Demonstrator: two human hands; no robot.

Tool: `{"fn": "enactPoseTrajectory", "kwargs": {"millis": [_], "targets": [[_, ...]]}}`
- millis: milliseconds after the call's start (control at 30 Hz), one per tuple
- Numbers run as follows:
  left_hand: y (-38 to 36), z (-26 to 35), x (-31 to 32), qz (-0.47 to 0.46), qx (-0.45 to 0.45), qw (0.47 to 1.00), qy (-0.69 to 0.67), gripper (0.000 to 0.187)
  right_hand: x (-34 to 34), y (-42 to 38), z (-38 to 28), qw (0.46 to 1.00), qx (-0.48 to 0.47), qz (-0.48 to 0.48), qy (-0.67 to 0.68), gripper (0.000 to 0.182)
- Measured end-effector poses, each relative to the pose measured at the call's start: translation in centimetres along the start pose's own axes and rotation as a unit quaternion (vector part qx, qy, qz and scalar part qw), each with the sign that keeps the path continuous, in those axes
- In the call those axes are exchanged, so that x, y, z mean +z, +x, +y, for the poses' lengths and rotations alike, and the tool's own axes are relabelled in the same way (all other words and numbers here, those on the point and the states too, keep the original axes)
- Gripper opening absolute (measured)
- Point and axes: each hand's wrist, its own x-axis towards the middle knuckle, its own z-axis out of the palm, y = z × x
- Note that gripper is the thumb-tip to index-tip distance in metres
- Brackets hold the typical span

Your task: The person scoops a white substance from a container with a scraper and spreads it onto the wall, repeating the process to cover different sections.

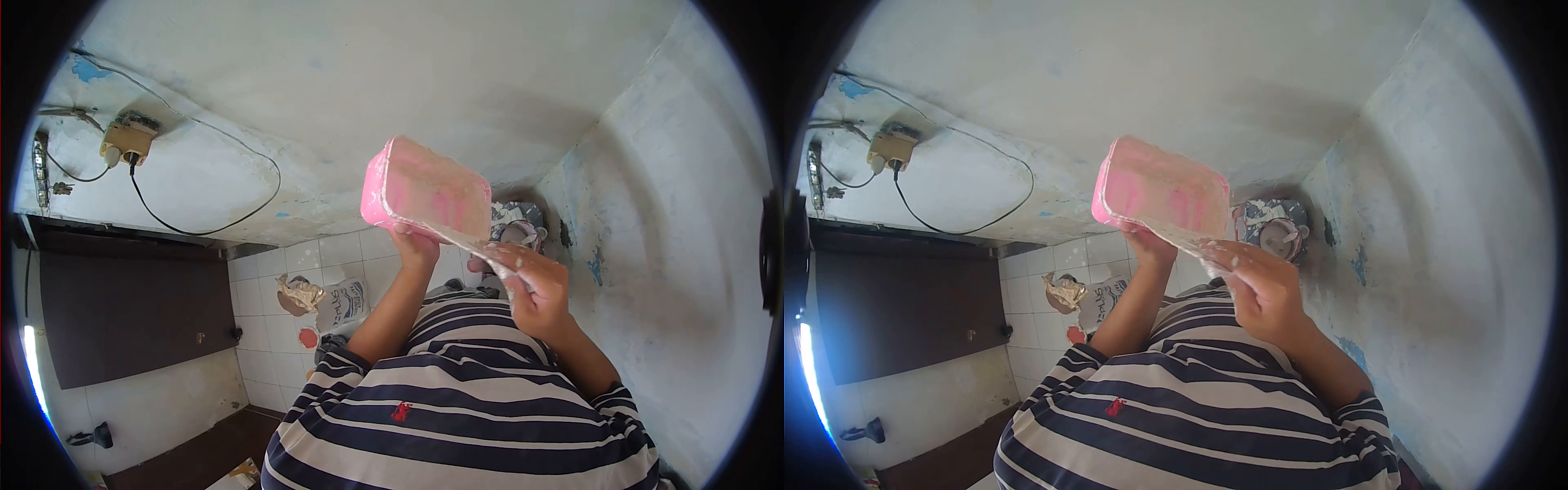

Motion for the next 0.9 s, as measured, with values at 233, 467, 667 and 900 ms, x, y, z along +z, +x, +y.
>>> {"fn": "enactPoseTrajectory", "kwargs": {"millis": [233, 467, 667, 900], "targets": [[-0.9, 5.5, 4.0, -0.036, -0.002, 0.997, -0.061, 0.099, -2.3, 2.6, -2.2, 0.992, 0.116, 0.051, -0.024, 0.021], [-1.4, 4.9, 4.0, -0.047, -0.02, 0.995, -0.086, 0.099, -0.7, 6.5, -1.6, 0.987, -0.033, -0.023, -0.154, 0.019], [-1.9, 5.7, 2.9, -0.053, -0.031, 0.992, -0.112, 0.099, 3.1, 8.4, -1.5, 0.988, -0.1, -0.004, -0.118, 0.018], [-1.8, 6.9, 0.7, -0.059, -0.048, 0.988, -0.135, 0.098, 5.1, 6.5, -2.4, 0.985, -0.05, -0.097, -0.136, 0.019]]}}
